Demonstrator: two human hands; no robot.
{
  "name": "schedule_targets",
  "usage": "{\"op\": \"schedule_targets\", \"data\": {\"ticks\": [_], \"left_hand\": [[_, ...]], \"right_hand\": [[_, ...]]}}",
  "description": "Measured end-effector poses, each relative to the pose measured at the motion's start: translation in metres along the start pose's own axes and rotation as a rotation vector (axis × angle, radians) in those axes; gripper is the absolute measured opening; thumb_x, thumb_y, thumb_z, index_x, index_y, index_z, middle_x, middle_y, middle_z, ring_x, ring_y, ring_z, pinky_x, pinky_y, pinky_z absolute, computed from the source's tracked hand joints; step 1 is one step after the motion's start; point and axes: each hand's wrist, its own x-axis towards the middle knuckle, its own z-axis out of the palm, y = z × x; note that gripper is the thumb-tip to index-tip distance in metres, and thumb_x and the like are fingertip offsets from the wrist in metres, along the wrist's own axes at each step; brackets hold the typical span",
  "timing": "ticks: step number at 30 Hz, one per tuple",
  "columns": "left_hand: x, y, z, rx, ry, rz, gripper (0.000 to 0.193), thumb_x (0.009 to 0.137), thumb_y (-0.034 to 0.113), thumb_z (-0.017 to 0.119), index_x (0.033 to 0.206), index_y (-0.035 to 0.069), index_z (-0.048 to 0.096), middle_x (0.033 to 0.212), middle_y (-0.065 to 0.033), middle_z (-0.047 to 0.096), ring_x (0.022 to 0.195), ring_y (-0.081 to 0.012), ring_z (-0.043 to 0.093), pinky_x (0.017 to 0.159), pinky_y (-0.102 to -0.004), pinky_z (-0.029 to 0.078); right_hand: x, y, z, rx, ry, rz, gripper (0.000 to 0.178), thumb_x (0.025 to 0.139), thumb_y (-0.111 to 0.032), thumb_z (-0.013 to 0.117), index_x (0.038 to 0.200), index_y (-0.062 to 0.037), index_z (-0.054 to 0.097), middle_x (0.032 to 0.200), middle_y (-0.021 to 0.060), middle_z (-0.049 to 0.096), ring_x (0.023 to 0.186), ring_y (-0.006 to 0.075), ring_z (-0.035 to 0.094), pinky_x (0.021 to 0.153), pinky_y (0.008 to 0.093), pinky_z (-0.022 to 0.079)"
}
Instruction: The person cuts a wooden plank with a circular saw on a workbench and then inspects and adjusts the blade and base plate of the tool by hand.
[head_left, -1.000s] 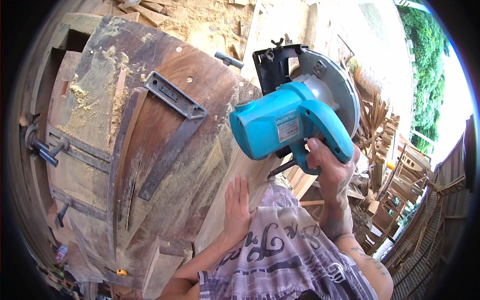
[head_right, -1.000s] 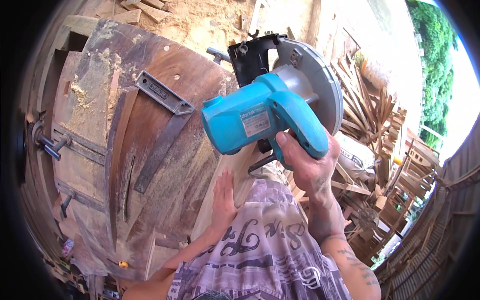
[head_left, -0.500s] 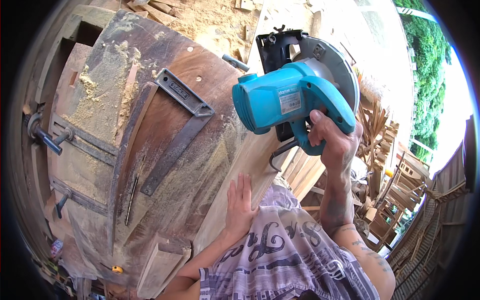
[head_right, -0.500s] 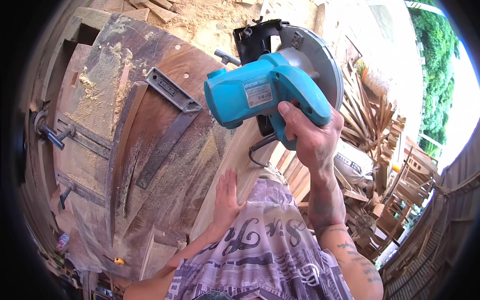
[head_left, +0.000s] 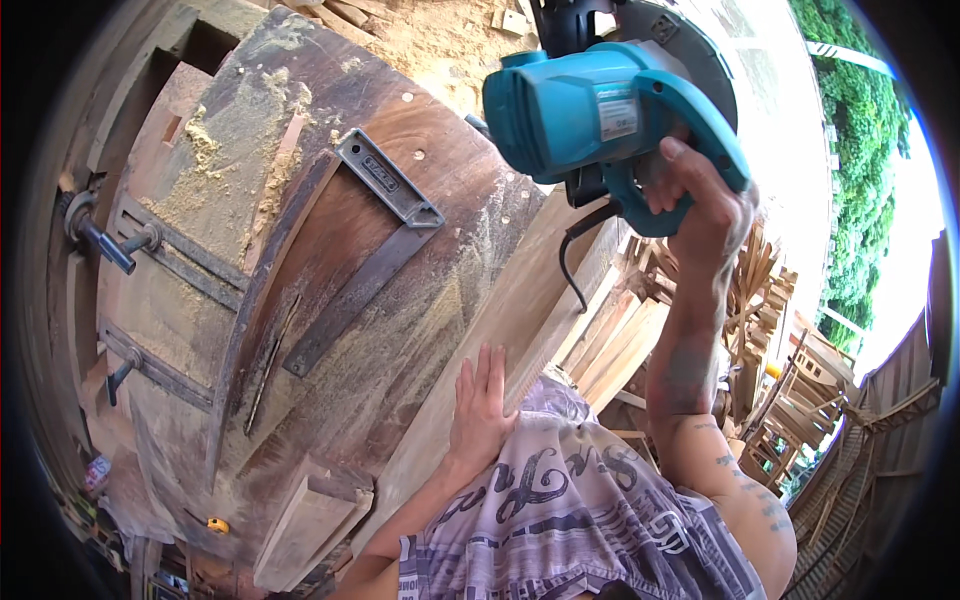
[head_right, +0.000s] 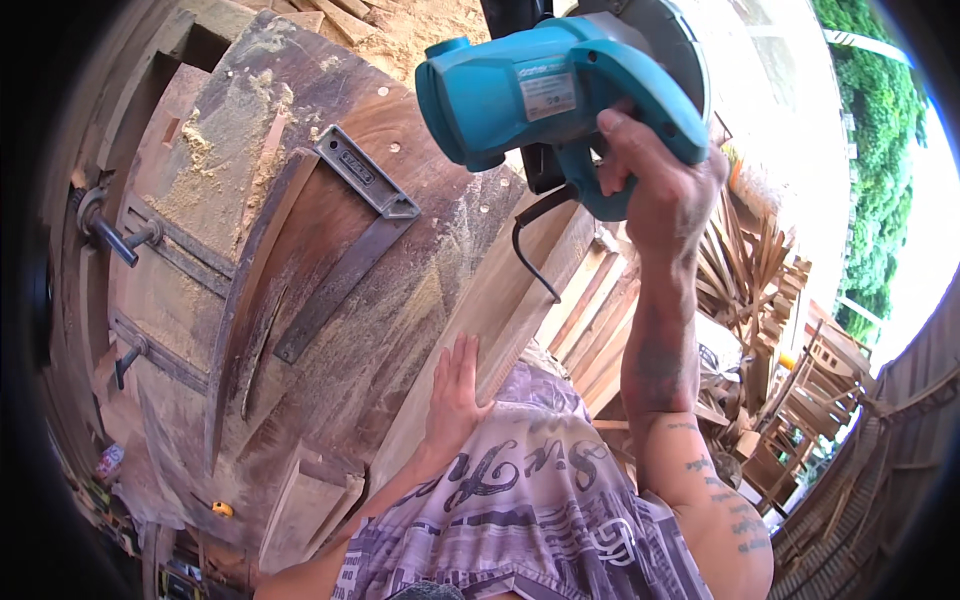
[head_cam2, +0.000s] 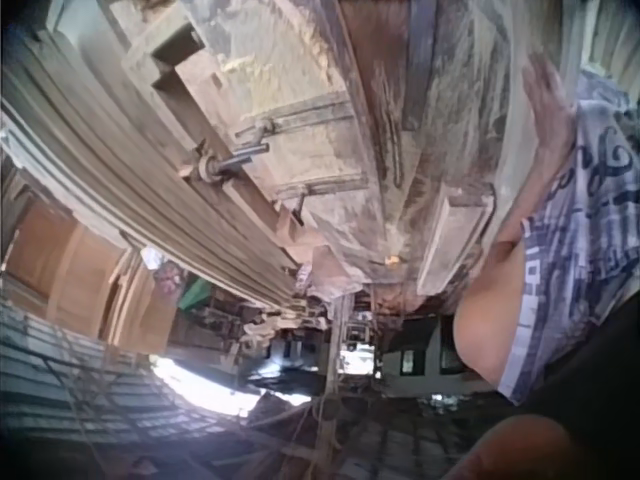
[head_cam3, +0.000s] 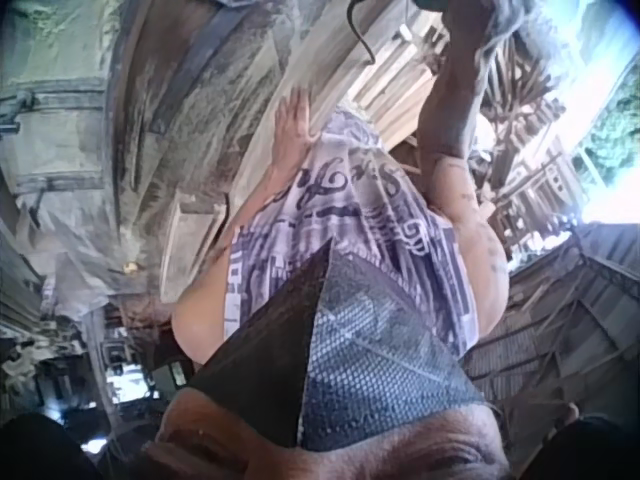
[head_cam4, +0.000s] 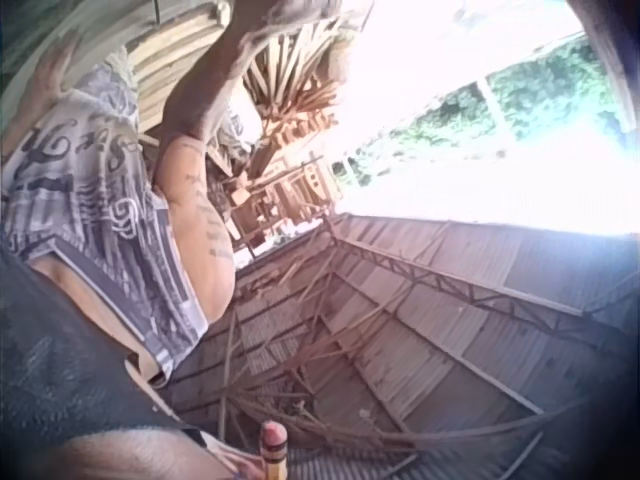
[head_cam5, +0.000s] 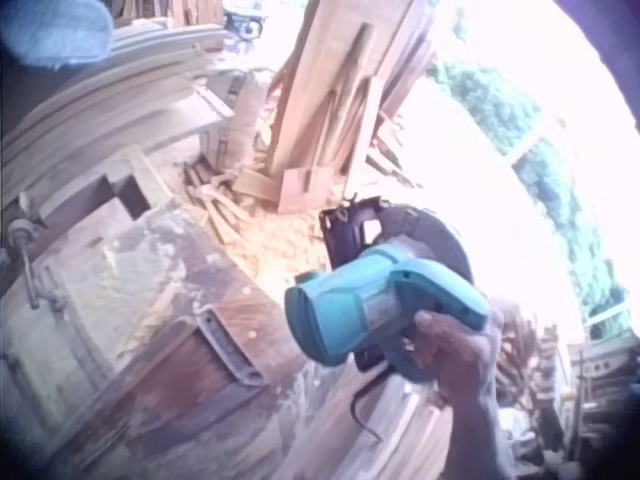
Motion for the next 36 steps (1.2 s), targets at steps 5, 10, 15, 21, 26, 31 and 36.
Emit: {"op": "schedule_targets", "data": {"ticks": [5, 10, 15, 21, 26, 31, 36], "left_hand": [[-0.001, 0.002, 0.004, 0.017, 0.053, -0.009, 0.11, 0.07, 0.017, 0.085, 0.161, 0.007, 0.023, 0.165, -0.0201, 0.027, 0.146, -0.0486, 0.032, 0.123, -0.0508, 0.028], [-0.001, 0.006, 0.009, 0.06, 0.105, 0.013, 0.108, 0.069, 0.014, 0.082, 0.16, 0.006, 0.024, 0.162, -0.0204, 0.033, 0.145, -0.0461, 0.035, 0.121, -0.0504, 0.031], [-0.001, 0.018, 0.006, 0.001, 0.171, -0.038, 0.093, 0.072, 0.012, 0.074, 0.156, 0.005, 0.035, 0.155, -0.0251, 0.042, 0.141, -0.0441, 0.042, 0.116, -0.0473, 0.039], [-0.002, 0.027, 0.002, 0.123, 0.156, -0.139, 0.091, 0.069, 0.013, 0.073, 0.153, 0.001, 0.038, 0.13, -0.0318, 0.062, 0.117, -0.0468, 0.063, 0.101, -0.0486, 0.052], [0.001, 0.022, 0.003, 0.219, 0.218, -0.03, 0.086, 0.066, 0.014, 0.074, 0.146, -0.003, 0.046, 0.111, -0.0311, 0.071, 0.103, -0.0435, 0.071, 0.093, -0.046, 0.056], [0.003, 0.017, -0.01, 0.193, 0.209, -0.052, 0.073, 0.065, 0.014, 0.08, 0.13, -0.008, 0.055, 0.108, -0.0203, 0.073, 0.097, -0.029, 0.073, 0.088, -0.0397, 0.057], [0.008, 0.033, -0.013, 0.077, 0.159, -0.129, 0.069, 0.065, 0.014, 0.079, 0.128, -0.005, 0.058, 0.111, -0.0157, 0.072, 0.098, -0.0248, 0.07, 0.088, -0.0371, 0.057]], "right_hand": [[-0.01, -0.028, -0.058, 0.202, -0.058, 0.104, 0.024, 0.086, -0.008, 0.071, 0.102, 0.0101, 0.067, 0.064, 0.0049, 0.055, 0.053, 0.0133, 0.052, 0.05, 0.0281, 0.042], [-0.069, -0.034, -0.137, -0.14, 0.018, 0.169, 0.025, 0.081, -0.008, 0.069, 0.099, 0.0091, 0.068, 0.065, 0.0064, 0.059, 0.05, 0.0114, 0.052, 0.048, 0.0262, 0.042], [-0.128, 0.008, -0.212, -0.317, 0.01, 0.337, 0.019, 0.082, -0.011, 0.07, 0.094, 0.0043, 0.068, 0.062, 0.0024, 0.057, 0.047, 0.0097, 0.05, 0.046, 0.0255, 0.04], [-0.197, 0.11, -0.303, -0.282, -0.02, 0.584, 0.02, 0.081, -0.009, 0.07, 0.098, 0.0015, 0.072, 0.07, 0.0016, 0.064, 0.056, 0.0069, 0.055, 0.051, 0.0251, 0.044], [-0.258, 0.186, -0.364, -0.215, 0.026, 0.567, 0.028, 0.079, -0.01, 0.07, 0.103, 0.0047, 0.073, 0.088, 0.0052, 0.074, 0.08, 0.0121, 0.066, 0.076, 0.029, 0.054], [-0.314, 0.217, -0.413, -0.258, 0.033, 0.587, 0.029, 0.079, -0.012, 0.071, 0.103, 0.0035, 0.072, 0.082, 0.0123, 0.074, 0.074, 0.0161, 0.069, 0.072, 0.0328, 0.055], [-0.355, 0.234, -0.451, -0.324, 0.004, 0.574, 0.026, 0.079, -0.013, 0.072, 0.097, 0.0048, 0.07, 0.074, 0.0169, 0.071, 0.069, 0.0204, 0.071, 0.069, 0.0353, 0.056]]}}
